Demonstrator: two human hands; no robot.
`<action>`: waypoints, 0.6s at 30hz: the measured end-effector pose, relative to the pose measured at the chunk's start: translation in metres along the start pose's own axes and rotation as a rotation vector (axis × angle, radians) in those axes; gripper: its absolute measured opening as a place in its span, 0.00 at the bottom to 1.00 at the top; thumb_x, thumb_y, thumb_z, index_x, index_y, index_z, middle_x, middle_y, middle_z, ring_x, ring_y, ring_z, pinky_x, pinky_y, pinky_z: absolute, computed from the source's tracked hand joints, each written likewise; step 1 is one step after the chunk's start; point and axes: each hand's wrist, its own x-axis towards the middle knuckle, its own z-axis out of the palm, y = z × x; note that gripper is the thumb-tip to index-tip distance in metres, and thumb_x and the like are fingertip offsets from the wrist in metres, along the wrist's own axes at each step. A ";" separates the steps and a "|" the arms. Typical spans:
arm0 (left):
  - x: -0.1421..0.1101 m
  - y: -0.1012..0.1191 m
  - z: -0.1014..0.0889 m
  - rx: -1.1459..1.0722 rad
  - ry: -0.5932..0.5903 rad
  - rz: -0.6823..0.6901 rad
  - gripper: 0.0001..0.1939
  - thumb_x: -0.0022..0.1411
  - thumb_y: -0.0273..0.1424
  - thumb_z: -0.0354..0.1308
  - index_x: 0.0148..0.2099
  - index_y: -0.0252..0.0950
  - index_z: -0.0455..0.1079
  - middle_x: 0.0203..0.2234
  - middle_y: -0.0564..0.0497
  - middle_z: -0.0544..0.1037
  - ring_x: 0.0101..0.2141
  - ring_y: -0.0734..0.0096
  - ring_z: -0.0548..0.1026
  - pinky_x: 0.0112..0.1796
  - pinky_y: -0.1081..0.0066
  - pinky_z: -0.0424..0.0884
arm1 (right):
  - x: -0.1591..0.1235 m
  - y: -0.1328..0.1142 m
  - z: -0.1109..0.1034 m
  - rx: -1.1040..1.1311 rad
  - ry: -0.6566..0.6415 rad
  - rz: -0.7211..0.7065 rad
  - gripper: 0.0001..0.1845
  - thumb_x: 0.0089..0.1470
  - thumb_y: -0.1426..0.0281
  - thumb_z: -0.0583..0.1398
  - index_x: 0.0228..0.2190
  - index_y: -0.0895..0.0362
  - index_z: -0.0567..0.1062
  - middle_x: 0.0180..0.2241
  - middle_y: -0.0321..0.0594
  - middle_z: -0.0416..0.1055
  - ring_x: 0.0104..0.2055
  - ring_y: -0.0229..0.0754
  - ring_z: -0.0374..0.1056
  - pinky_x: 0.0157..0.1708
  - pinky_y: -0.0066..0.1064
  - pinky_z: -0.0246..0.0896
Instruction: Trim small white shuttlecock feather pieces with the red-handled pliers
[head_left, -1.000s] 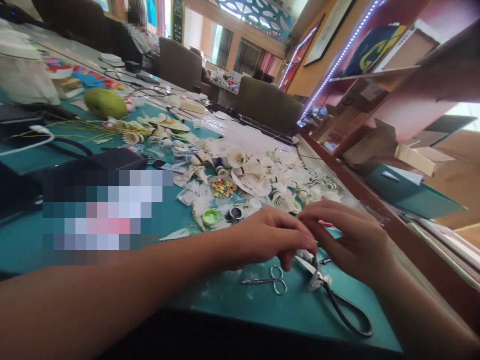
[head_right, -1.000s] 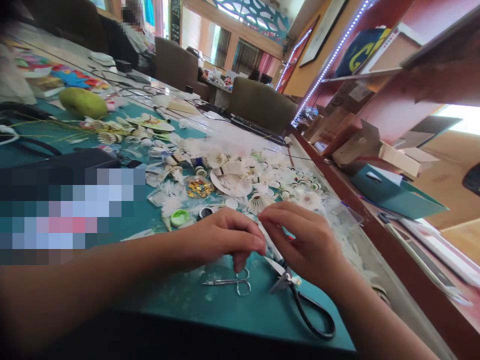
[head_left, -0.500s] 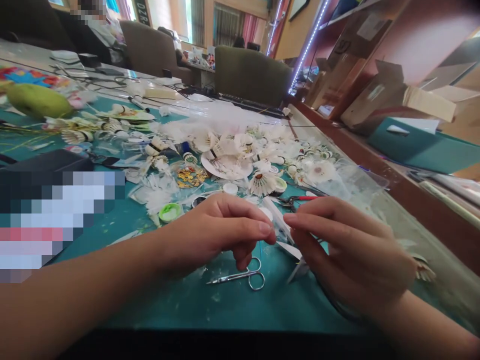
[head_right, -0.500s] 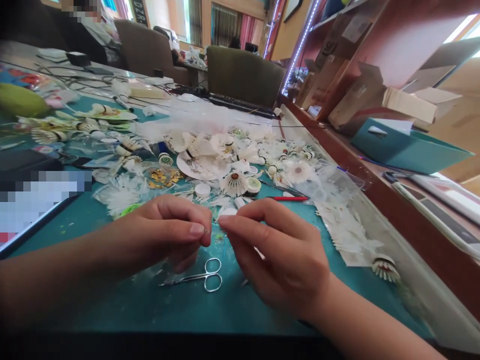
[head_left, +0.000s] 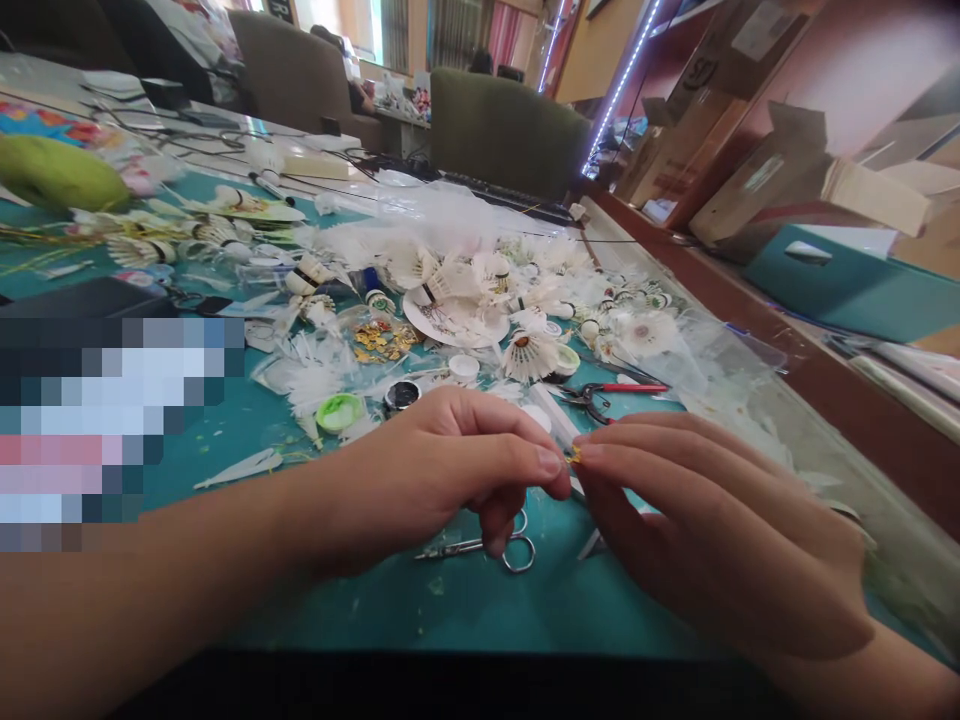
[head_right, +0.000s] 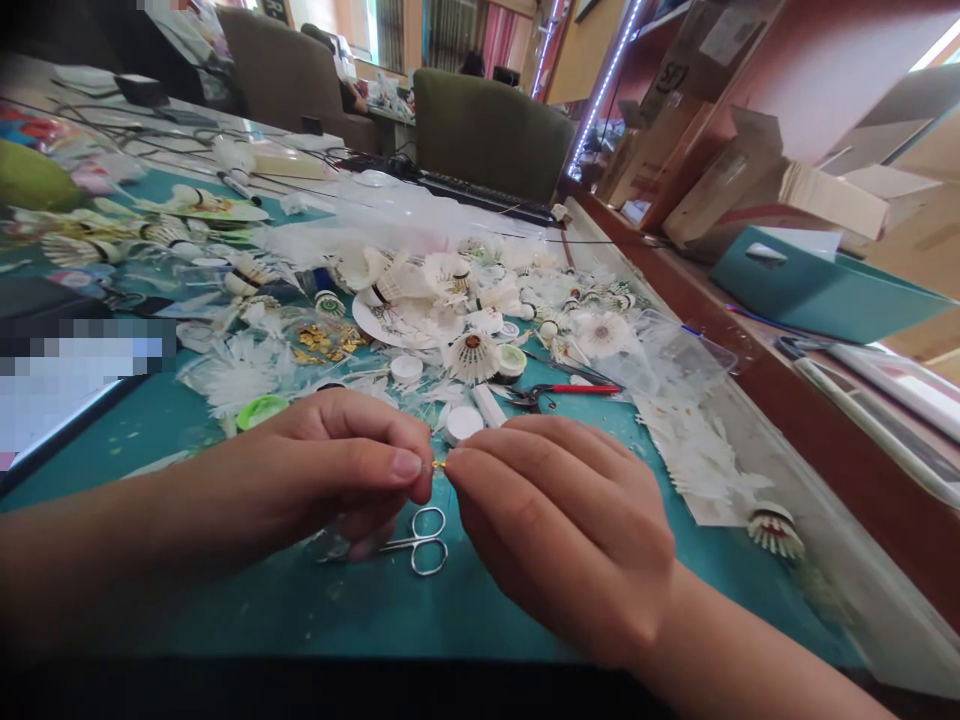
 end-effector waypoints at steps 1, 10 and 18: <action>0.000 -0.001 0.000 0.008 0.004 -0.003 0.08 0.64 0.31 0.64 0.31 0.37 0.80 0.15 0.59 0.71 0.20 0.82 0.71 0.25 0.85 0.71 | -0.001 0.000 -0.002 -0.012 -0.032 -0.004 0.10 0.58 0.81 0.66 0.43 0.63 0.79 0.38 0.45 0.83 0.41 0.42 0.80 0.41 0.32 0.77; -0.002 -0.003 0.001 0.041 0.036 -0.013 0.09 0.64 0.32 0.64 0.30 0.38 0.79 0.15 0.58 0.71 0.19 0.81 0.70 0.23 0.84 0.69 | -0.006 -0.008 -0.019 -0.064 -0.175 0.034 0.16 0.61 0.81 0.62 0.50 0.60 0.78 0.50 0.41 0.82 0.52 0.43 0.79 0.56 0.31 0.76; -0.002 -0.005 -0.001 0.048 0.032 -0.007 0.09 0.65 0.33 0.65 0.31 0.38 0.80 0.16 0.58 0.72 0.20 0.81 0.70 0.24 0.84 0.68 | 0.002 -0.015 -0.021 -0.049 -0.208 0.100 0.15 0.62 0.75 0.62 0.49 0.50 0.81 0.48 0.43 0.84 0.49 0.53 0.81 0.47 0.43 0.82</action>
